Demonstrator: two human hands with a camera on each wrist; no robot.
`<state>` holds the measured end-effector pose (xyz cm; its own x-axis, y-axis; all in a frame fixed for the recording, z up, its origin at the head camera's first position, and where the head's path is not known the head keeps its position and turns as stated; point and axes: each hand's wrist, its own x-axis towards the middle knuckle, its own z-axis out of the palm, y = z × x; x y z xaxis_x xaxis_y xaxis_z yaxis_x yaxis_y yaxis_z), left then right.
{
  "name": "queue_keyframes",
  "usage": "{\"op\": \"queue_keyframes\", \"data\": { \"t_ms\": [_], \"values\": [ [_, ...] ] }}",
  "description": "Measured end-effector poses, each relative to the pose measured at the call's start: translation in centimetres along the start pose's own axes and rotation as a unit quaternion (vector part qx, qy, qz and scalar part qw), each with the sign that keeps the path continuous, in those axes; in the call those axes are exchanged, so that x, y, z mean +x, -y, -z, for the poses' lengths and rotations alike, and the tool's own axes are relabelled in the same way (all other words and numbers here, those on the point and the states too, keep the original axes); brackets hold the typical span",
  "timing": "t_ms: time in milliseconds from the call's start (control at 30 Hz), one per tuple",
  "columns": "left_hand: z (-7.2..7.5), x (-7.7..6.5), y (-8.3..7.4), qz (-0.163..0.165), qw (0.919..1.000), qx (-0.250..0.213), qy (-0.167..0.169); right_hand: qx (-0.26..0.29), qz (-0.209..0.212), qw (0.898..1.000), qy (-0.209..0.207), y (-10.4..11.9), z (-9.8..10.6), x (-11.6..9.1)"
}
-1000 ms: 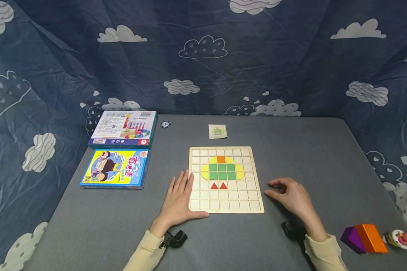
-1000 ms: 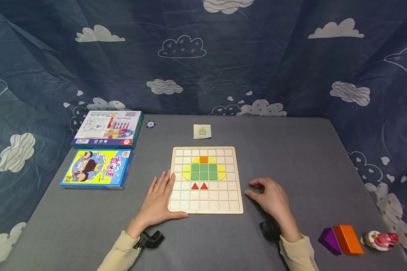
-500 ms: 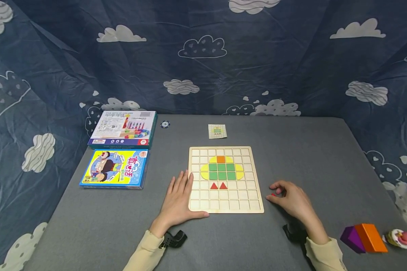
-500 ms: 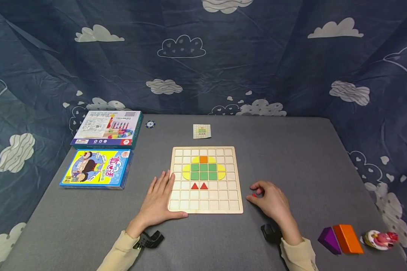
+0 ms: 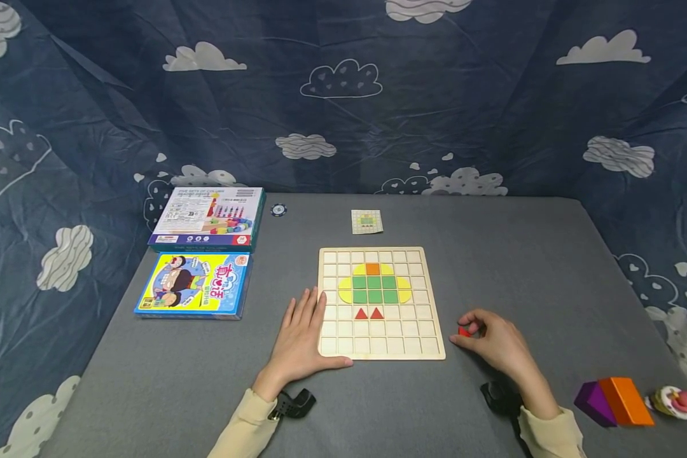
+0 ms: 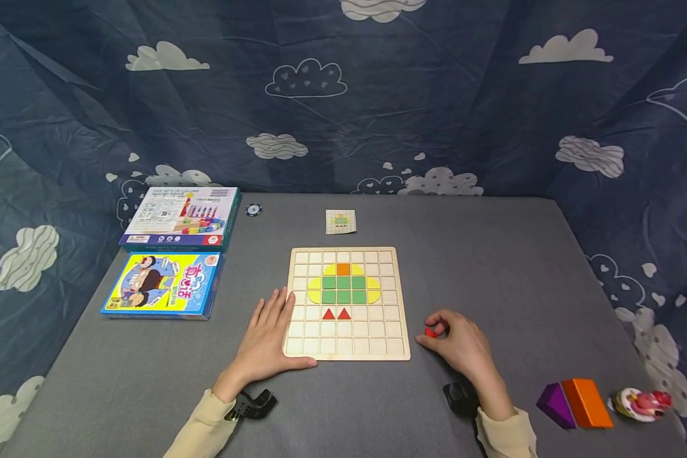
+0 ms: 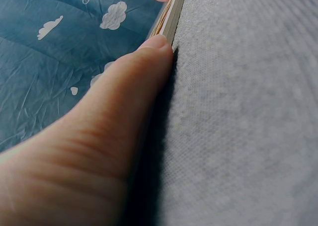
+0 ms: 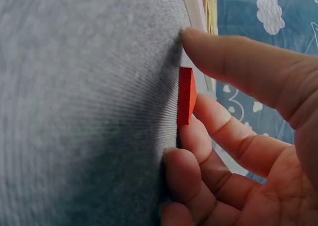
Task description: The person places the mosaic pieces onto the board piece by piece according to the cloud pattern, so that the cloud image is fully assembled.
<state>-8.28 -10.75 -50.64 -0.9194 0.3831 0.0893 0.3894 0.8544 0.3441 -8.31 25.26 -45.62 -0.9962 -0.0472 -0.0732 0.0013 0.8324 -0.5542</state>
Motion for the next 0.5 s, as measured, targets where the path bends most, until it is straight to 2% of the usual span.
{"op": "queue_keyframes", "data": {
  "t_ms": [233,500],
  "values": [
    [0.13,0.01,-0.03,0.003,1.0,-0.001,0.006,-0.004,-0.007,1.0,0.006,-0.14,0.03,-0.33],
    [0.06,0.03,0.01,0.0,1.0,-0.001,0.003,-0.011,-0.001,1.0,-0.009,-0.24,-0.14,-0.53]
  ]
}}
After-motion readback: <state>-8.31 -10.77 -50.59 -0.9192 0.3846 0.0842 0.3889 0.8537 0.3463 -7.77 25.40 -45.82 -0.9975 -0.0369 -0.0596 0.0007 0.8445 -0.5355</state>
